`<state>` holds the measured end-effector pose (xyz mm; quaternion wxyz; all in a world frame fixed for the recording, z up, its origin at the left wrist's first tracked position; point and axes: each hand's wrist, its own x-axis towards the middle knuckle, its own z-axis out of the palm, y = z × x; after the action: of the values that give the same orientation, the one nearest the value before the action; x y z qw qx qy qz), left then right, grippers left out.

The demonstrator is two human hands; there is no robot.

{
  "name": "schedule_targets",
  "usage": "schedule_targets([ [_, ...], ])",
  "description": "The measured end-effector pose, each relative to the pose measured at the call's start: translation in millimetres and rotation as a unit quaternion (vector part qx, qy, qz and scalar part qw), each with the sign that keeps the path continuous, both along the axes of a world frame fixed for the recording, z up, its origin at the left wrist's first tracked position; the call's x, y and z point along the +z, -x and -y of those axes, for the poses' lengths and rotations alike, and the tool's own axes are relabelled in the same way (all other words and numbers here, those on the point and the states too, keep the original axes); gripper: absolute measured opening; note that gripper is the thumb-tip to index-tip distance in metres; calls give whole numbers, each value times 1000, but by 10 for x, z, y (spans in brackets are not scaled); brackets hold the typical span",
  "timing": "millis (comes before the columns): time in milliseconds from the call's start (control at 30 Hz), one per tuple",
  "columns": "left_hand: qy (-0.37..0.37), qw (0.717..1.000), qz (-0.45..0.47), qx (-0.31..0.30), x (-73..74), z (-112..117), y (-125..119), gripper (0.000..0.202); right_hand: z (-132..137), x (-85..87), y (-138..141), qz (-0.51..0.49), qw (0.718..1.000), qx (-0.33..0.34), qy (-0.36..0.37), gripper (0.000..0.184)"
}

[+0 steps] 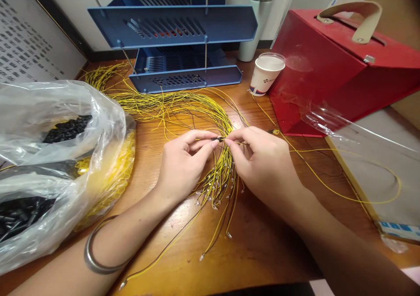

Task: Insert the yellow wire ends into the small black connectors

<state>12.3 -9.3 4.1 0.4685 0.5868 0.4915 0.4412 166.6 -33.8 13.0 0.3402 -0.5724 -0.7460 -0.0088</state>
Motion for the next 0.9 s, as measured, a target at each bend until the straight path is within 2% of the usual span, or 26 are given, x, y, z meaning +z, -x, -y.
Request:
schedule_targets([
  [900, 22, 999, 9, -22, 1, -1, 14, 15, 10, -8, -2, -3, 999, -1, 39, 9],
])
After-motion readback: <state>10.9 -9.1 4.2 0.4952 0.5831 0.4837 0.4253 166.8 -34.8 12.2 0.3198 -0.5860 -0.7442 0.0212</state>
